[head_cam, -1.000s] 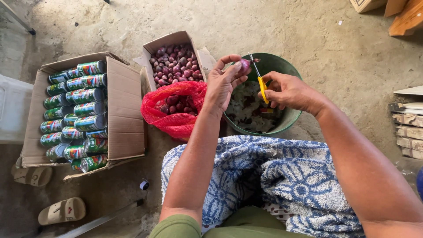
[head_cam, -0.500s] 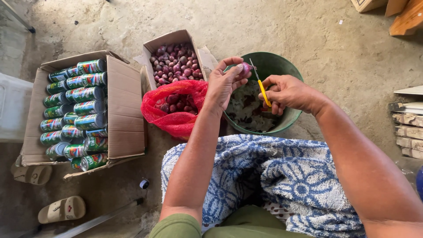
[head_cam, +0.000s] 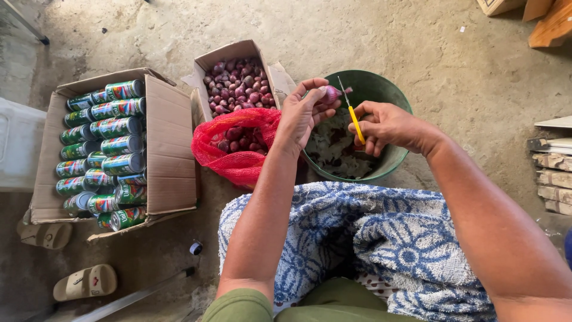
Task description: Trimming and peeling small red onions using a pair of scissors.
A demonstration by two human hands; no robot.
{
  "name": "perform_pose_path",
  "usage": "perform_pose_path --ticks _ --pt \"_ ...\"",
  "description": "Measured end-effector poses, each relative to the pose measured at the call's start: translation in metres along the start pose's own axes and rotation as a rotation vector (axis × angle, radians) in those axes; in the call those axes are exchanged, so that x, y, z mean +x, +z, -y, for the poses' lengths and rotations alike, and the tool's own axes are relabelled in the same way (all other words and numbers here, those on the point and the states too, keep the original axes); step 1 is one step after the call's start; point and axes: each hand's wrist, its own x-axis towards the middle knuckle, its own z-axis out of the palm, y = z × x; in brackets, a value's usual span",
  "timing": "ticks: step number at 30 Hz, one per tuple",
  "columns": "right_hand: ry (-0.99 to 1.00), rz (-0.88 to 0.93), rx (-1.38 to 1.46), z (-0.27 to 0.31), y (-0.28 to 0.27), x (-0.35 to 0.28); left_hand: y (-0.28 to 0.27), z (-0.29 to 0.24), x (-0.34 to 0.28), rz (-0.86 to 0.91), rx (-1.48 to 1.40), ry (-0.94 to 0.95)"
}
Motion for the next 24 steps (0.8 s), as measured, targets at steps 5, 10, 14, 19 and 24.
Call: perform_pose_path --ticks 5,10,14,19,24 --pt "-0.032 0.009 -0.077 -0.014 -0.008 0.005 -0.004 0.002 0.003 -0.049 0.016 0.022" --pt "-0.128 -0.192 -0.850 -0.038 -0.025 0.013 -0.021 0.007 0.014 -0.170 0.221 0.005" --pt "0.014 -0.220 -0.900 -0.020 -0.027 0.003 -0.058 -0.031 0.037 -0.175 0.160 0.015" --pt "0.008 -0.244 -0.827 -0.014 -0.031 0.006 -0.127 -0.098 0.065 -0.290 0.192 0.170" --pt "-0.011 -0.264 -0.700 -0.021 -0.037 0.017 -0.226 -0.089 0.114 -0.511 0.262 0.144"
